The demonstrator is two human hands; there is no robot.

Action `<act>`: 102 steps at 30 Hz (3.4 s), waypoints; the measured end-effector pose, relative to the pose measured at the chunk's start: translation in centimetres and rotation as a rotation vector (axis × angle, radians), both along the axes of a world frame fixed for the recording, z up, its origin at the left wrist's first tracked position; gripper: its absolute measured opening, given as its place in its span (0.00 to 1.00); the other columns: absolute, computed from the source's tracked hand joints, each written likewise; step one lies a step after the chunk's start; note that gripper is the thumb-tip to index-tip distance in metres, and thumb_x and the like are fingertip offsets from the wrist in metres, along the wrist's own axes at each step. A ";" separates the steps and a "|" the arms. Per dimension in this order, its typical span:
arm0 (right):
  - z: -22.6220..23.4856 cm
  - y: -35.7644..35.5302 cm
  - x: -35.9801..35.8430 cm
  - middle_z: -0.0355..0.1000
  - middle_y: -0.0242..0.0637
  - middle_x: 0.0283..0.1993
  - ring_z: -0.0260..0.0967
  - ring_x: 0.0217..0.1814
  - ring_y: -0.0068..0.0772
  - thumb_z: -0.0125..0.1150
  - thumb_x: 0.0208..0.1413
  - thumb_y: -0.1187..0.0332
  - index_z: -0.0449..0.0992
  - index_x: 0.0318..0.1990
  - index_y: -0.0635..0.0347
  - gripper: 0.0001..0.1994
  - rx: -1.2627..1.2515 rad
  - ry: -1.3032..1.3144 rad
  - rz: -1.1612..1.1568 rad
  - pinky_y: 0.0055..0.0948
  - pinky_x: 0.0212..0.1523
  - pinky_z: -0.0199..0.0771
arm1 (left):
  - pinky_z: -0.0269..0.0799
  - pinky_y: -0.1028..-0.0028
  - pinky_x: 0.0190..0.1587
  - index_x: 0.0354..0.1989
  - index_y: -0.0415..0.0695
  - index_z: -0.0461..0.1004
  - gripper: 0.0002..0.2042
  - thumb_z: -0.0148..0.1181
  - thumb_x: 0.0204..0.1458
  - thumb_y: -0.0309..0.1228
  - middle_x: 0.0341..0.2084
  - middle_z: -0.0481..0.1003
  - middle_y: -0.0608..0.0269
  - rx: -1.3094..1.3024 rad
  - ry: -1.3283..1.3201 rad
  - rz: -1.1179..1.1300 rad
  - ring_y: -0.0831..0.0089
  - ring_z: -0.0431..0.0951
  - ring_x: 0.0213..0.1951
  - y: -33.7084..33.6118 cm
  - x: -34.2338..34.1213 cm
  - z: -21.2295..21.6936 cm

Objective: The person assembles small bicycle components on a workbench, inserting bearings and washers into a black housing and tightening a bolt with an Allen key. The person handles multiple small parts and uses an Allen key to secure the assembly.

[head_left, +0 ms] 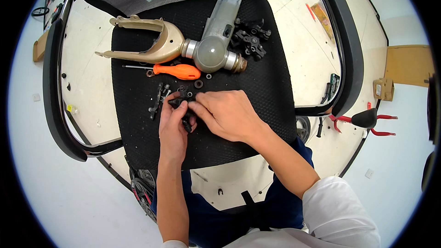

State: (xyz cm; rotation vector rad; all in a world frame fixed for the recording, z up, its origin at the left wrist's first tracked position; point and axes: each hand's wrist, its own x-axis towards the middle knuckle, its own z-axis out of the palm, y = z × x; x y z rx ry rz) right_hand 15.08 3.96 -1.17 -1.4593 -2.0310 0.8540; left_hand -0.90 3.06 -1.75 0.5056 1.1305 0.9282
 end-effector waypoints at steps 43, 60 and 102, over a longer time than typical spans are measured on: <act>0.8 0.8 3.8 0.72 0.38 0.28 0.72 0.29 0.36 0.69 0.41 0.74 0.80 0.31 0.63 0.08 -0.225 -0.142 -0.003 0.31 0.31 0.72 | 0.52 0.81 0.20 0.36 0.41 0.69 0.12 0.51 0.63 0.39 0.26 0.70 0.66 0.001 -0.069 0.063 0.84 0.62 0.20 1.9 -2.6 1.1; 0.0 0.6 2.8 0.73 0.38 0.32 0.73 0.32 0.44 0.69 0.45 0.71 0.81 0.32 0.61 0.07 -0.095 -0.182 0.007 0.35 0.35 0.75 | 0.51 0.82 0.18 0.39 0.41 0.68 0.10 0.52 0.62 0.37 0.28 0.71 0.63 -0.023 -0.135 -0.029 0.85 0.62 0.19 1.7 -2.9 0.9; 1.3 -0.4 2.5 0.71 0.34 0.22 0.66 0.23 0.19 0.61 0.53 0.75 0.74 0.33 0.70 0.05 -0.496 0.329 -0.177 0.21 0.25 0.66 | 0.72 0.73 0.39 0.51 0.33 0.63 0.19 0.59 0.57 0.31 0.33 0.75 0.54 0.473 0.806 -0.164 0.73 0.77 0.35 0.8 -1.7 -0.4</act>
